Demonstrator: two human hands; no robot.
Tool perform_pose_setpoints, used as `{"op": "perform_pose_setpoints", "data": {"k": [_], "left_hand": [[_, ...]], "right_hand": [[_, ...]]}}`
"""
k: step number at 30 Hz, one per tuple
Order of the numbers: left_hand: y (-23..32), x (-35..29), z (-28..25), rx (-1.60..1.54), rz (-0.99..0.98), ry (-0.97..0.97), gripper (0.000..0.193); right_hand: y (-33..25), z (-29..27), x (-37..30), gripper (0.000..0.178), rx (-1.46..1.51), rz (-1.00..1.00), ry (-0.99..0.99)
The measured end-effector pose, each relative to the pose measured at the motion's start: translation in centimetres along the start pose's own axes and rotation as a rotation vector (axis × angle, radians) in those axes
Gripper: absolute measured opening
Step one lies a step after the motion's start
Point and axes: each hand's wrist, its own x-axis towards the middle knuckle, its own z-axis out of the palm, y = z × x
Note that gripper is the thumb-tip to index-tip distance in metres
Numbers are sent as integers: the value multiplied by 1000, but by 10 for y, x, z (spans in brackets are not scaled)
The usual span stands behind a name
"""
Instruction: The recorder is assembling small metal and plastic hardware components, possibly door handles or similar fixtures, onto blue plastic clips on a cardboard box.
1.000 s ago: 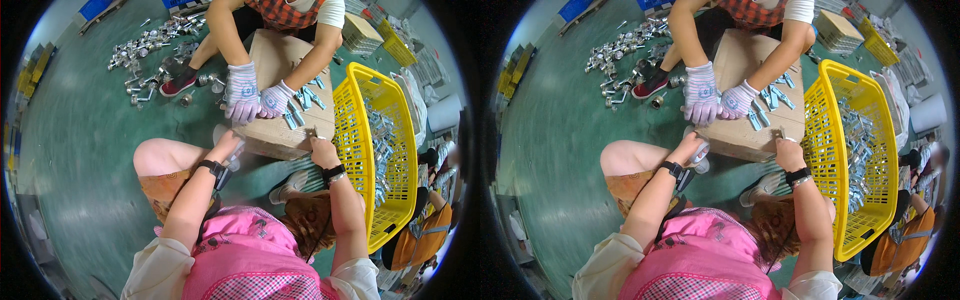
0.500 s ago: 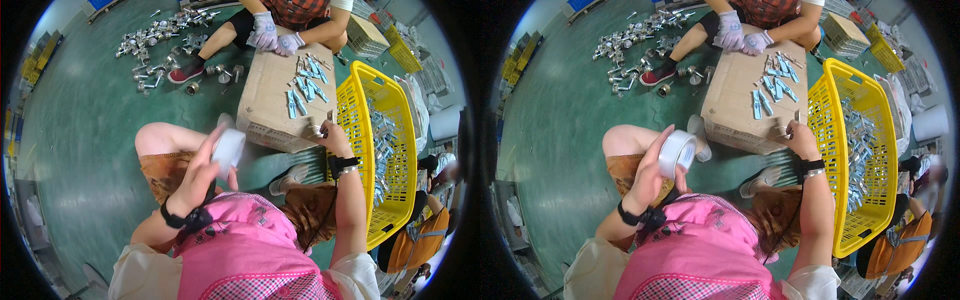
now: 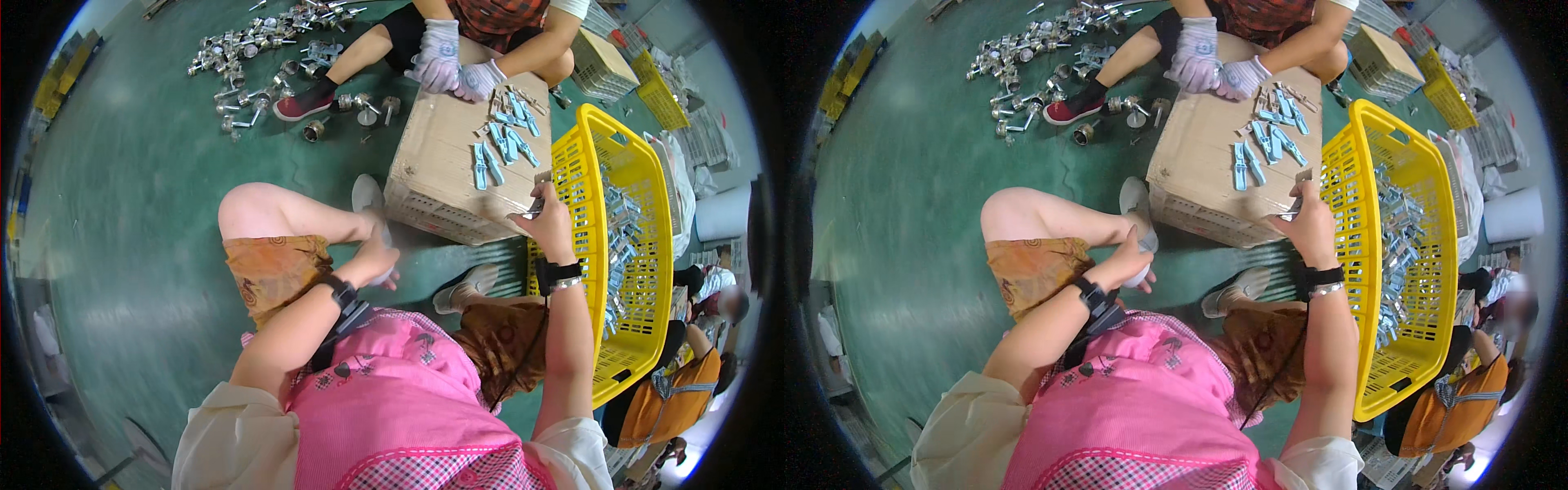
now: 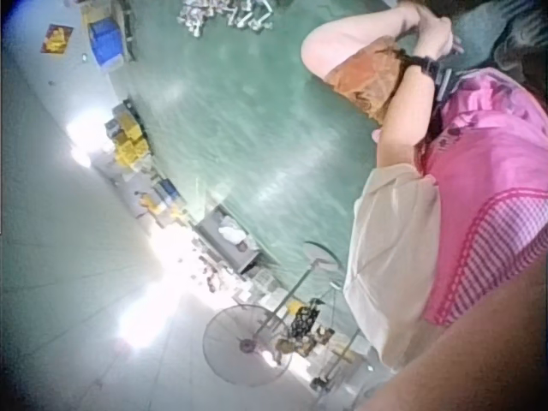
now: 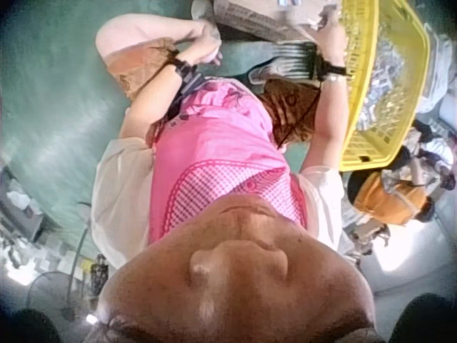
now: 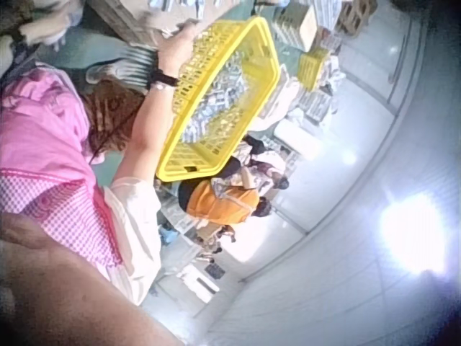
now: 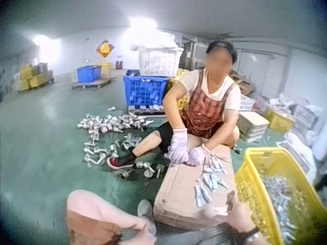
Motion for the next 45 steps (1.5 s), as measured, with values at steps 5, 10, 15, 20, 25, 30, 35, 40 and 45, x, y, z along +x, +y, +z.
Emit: {"op": "perform_pose_setpoints", "data": {"k": [5, 10, 15, 20, 25, 30, 35, 40, 45], "left_hand": [[-4, 16, -4, -251, -158, -104, 73], [-12, -6, -5, -570, -26, -135, 40], [-9, -17, -3, -520, 29, 42, 31], [-16, -11, -9, -491, 38, 32, 27], [-13, -13, -10, -467, 0, 22, 27], [-10, -16, -9, -448, 7, -2, 26], [-1, -21, -9, -408, 21, -8, 24], [-2, -31, 6, -319, -52, -128, 17], [-22, -17, -12, -270, -83, -48, 20]], "right_hand": [[-13, 20, -3, 61, 128, -215, 102], [-41, 28, -1, 48, 232, -305, 37], [-93, 44, -4, 32, 221, -467, -121], [-109, 84, 8, 32, 335, -826, -61], [-119, 90, 11, 34, 301, -921, -98], [-119, 96, 11, 35, 266, -965, -91], [-120, 100, 7, 30, 215, -1003, -123], [-100, 132, -5, 18, -236, -1172, -261], [-107, 99, -3, 31, 74, -1057, -112]]}}
